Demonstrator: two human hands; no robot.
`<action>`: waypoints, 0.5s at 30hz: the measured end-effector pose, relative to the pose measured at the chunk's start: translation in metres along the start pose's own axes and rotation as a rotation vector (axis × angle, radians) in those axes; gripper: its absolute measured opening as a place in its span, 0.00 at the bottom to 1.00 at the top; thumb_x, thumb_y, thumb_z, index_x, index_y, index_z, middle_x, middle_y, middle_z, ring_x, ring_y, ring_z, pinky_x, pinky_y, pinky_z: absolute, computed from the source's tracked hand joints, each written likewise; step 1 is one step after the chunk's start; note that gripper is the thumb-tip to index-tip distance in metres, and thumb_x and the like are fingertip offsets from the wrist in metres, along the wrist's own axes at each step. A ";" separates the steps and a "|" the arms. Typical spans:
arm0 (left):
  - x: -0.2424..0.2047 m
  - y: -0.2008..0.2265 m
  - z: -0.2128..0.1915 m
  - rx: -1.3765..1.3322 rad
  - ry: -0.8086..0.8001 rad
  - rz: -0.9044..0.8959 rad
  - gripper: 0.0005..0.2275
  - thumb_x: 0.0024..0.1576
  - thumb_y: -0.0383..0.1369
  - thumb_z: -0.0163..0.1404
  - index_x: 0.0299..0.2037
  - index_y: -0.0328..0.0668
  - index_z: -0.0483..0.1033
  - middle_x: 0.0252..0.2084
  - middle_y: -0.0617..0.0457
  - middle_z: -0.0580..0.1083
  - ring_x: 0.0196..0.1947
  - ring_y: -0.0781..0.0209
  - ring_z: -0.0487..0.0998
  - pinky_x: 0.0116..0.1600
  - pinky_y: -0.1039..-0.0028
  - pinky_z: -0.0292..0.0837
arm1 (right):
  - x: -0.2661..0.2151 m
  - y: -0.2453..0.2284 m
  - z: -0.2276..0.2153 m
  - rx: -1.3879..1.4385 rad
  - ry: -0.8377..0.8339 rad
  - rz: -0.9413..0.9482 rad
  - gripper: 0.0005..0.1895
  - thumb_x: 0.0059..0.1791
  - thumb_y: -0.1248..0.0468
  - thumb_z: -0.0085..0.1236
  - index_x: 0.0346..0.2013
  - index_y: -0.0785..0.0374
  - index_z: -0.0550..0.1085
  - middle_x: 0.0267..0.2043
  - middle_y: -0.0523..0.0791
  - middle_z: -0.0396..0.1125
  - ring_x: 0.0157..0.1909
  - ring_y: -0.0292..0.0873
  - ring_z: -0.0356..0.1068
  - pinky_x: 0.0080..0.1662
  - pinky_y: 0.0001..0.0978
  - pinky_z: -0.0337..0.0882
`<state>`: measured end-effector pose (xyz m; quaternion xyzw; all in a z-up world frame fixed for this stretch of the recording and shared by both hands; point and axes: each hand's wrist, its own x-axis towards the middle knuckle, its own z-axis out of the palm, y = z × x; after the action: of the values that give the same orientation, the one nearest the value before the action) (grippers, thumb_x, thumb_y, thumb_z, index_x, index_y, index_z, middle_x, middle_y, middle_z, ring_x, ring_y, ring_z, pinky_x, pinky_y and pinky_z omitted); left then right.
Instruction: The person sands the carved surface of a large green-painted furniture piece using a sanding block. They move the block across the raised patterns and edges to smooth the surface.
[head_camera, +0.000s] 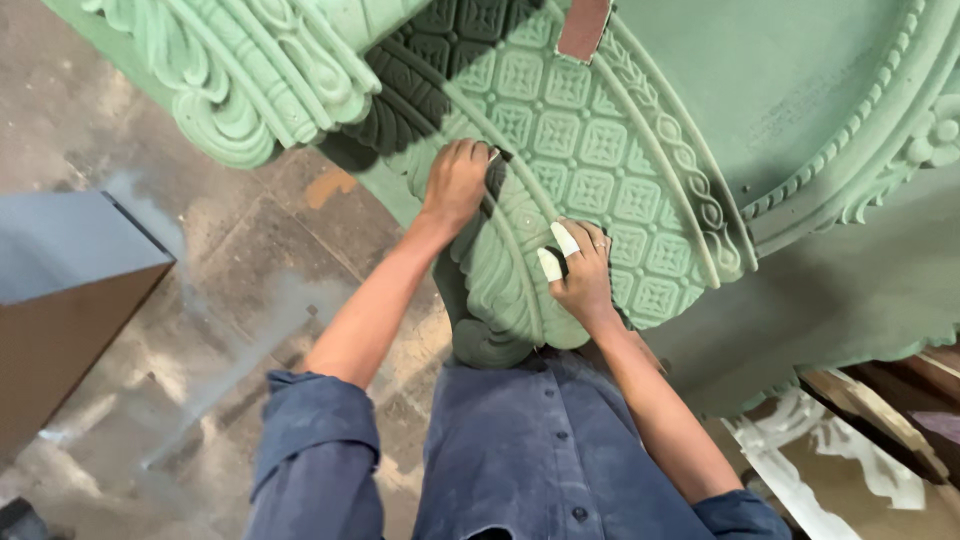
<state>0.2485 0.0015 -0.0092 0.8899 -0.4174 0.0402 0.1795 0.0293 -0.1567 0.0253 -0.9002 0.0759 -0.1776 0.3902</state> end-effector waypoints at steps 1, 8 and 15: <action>-0.003 0.003 0.003 0.002 -0.015 -0.016 0.04 0.59 0.29 0.51 0.39 0.35 0.74 0.40 0.41 0.75 0.44 0.42 0.76 0.51 0.57 0.72 | -0.004 0.001 -0.001 0.001 0.000 -0.002 0.23 0.49 0.65 0.64 0.57 0.69 0.71 0.61 0.52 0.67 0.62 0.58 0.64 0.59 0.51 0.62; -0.009 0.010 -0.017 0.042 -0.026 0.019 0.04 0.61 0.29 0.50 0.38 0.35 0.74 0.39 0.42 0.74 0.44 0.42 0.76 0.52 0.57 0.71 | 0.004 -0.005 0.011 -0.096 -0.063 -0.031 0.23 0.49 0.68 0.63 0.58 0.68 0.71 0.64 0.52 0.65 0.66 0.59 0.60 0.63 0.54 0.59; 0.004 0.008 -0.020 -0.020 -0.013 0.019 0.05 0.56 0.26 0.49 0.39 0.37 0.76 0.39 0.43 0.74 0.43 0.44 0.76 0.52 0.59 0.71 | 0.103 0.020 0.045 -0.172 -0.284 -0.138 0.34 0.38 0.78 0.55 0.60 0.70 0.69 0.73 0.54 0.56 0.76 0.60 0.51 0.73 0.58 0.48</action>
<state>0.2463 0.0013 0.0130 0.8842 -0.4276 0.0318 0.1854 0.1418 -0.1688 0.0089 -0.9495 -0.0272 -0.0677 0.3053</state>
